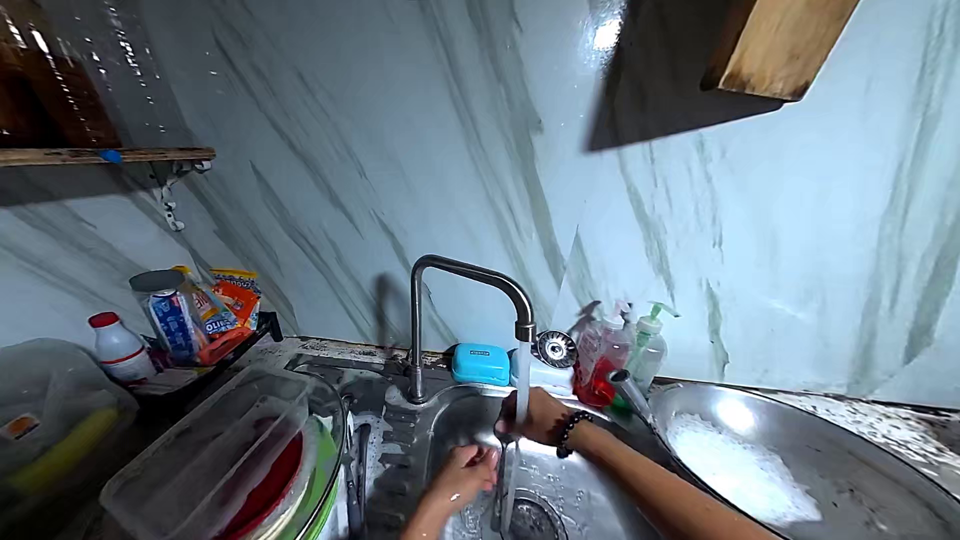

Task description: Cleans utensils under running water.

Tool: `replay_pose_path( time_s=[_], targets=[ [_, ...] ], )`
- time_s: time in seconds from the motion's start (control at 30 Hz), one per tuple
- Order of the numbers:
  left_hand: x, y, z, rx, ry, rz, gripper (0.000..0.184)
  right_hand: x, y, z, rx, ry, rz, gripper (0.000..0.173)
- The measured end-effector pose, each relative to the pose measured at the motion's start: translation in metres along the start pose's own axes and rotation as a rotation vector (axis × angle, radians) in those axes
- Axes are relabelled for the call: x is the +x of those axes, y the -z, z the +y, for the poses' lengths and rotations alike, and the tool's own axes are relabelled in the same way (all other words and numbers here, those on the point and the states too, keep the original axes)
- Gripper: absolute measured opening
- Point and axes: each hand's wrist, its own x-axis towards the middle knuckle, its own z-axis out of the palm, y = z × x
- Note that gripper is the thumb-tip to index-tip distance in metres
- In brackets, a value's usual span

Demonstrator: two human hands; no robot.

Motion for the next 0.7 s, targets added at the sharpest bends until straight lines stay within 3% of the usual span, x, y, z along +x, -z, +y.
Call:
replay_pose_path(
  time_s=[0.07,0.17,0.27,0.4,0.5,0.57,0.63,0.7],
  targets=[
    [0.006,-0.02,-0.003,-0.238,-0.057,0.111,0.037,0.005,-0.015,-0.013,-0.003,-0.027,0.035,0.032],
    [0.015,-0.045,-0.007,-0.491,-0.115,0.263,0.024,0.006,-0.037,-0.021,0.127,-0.084,0.139,0.037],
    [0.018,-0.058,-0.005,-0.527,-0.114,0.307,0.02,0.0,-0.043,-0.024,0.145,-0.132,0.162,0.041],
    [0.02,-0.073,0.007,-0.487,0.004,0.389,0.029,-0.004,-0.032,-0.032,-0.012,-0.31,0.136,0.04],
    [0.021,-0.072,0.013,-0.518,0.135,0.34,0.037,-0.006,-0.029,-0.036,-0.045,-0.393,0.157,0.047],
    [0.019,-0.062,0.017,-0.594,0.185,0.269,0.032,-0.003,-0.036,-0.028,0.088,-0.371,0.22,0.045],
    [0.015,-0.05,0.021,-0.678,0.132,0.198,0.017,0.002,-0.043,-0.017,0.292,-0.232,0.274,0.04],
    [0.012,-0.045,0.022,-0.672,0.05,0.15,0.021,0.003,-0.043,-0.011,0.311,-0.183,0.272,0.041]
  ],
)
